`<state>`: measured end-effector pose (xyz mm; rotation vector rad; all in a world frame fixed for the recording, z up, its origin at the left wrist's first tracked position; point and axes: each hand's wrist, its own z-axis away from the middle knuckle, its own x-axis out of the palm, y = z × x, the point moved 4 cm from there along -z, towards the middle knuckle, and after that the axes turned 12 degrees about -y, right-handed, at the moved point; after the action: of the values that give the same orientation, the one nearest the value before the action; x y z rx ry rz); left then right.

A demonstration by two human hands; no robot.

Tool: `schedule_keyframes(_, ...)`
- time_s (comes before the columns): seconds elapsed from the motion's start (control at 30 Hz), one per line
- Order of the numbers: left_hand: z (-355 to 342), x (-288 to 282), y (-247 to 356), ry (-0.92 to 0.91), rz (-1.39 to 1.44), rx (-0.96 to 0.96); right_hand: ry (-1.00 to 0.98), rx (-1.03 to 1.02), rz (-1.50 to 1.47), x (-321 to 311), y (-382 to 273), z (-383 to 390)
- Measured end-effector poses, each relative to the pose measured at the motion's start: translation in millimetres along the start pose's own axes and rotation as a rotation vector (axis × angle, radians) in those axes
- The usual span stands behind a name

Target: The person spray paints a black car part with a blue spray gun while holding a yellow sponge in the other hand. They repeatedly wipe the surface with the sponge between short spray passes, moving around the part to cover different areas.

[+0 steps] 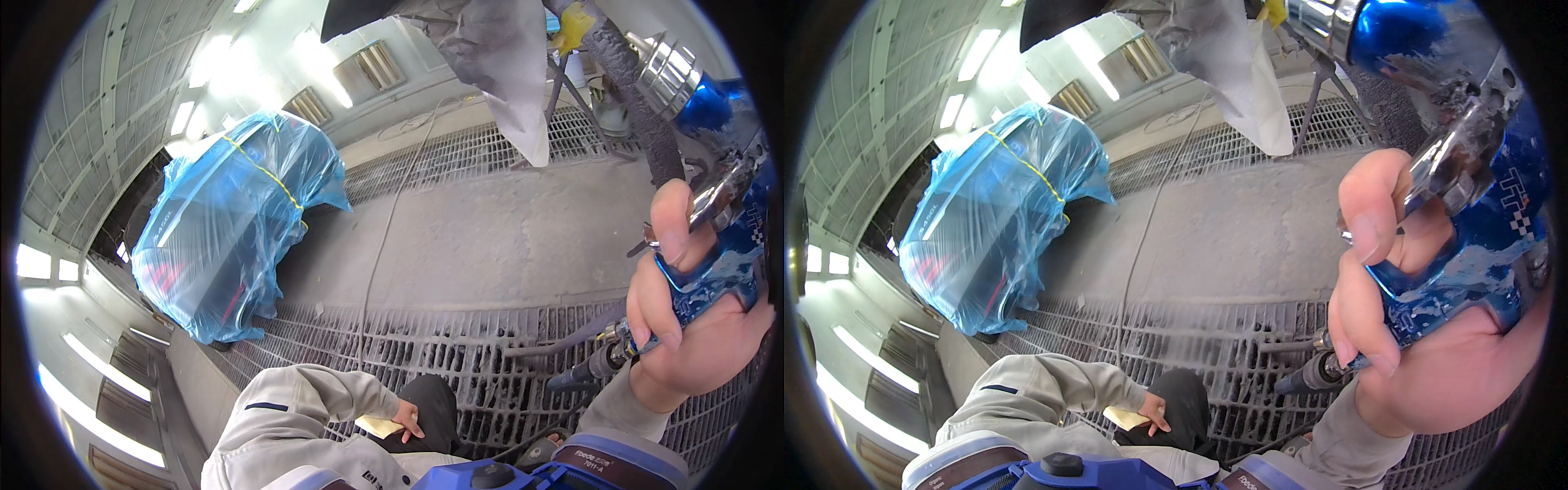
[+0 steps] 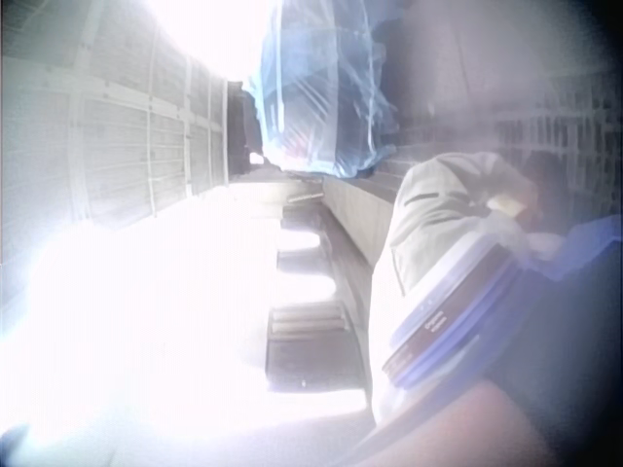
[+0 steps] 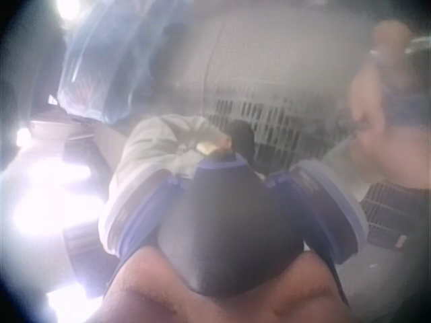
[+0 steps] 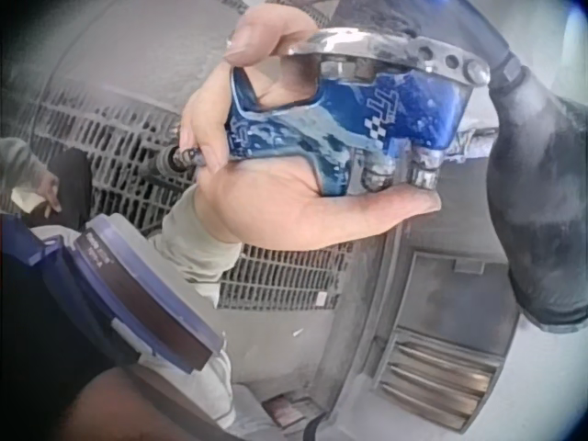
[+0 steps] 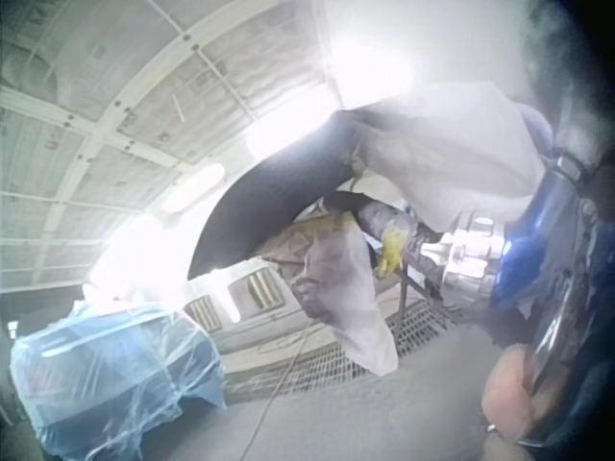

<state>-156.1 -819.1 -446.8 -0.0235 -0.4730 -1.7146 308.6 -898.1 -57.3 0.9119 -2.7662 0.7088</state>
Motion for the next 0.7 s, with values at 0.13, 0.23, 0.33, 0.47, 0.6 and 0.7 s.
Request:
schedule_keyframes(0.13,1.8,-0.5,4.6,-0.048,0.016,0.009,0.019,0.003,0.052,3.3,0.1,-2.9)
schedule_keyframes(0.23,1.0,-1.8,2.7,-0.091,0.043,0.006,-0.002,0.010,0.101,10.2,-0.3,-5.7)
schedule_keyframes(0.33,-2.3,-2.0,-1.7,-0.108,0.049,0.034,0.135,0.009,0.126,17.4,-1.4,-5.4)
schedule_keyframes(0.47,-5.7,-2.6,-8.4,-0.093,0.057,0.045,0.212,0.008,0.107,26.6,-3.8,-8.4)
schedule_keyframes(0.6,-2.8,-3.5,-9.3,-0.080,0.016,0.036,0.305,0.024,0.051,32.1,-5.4,-10.9)
schedule_keyframes(0.7,0.4,-2.3,-7.3,-0.079,0.037,0.046,0.384,0.045,-0.003,33.8,-5.0,-9.7)
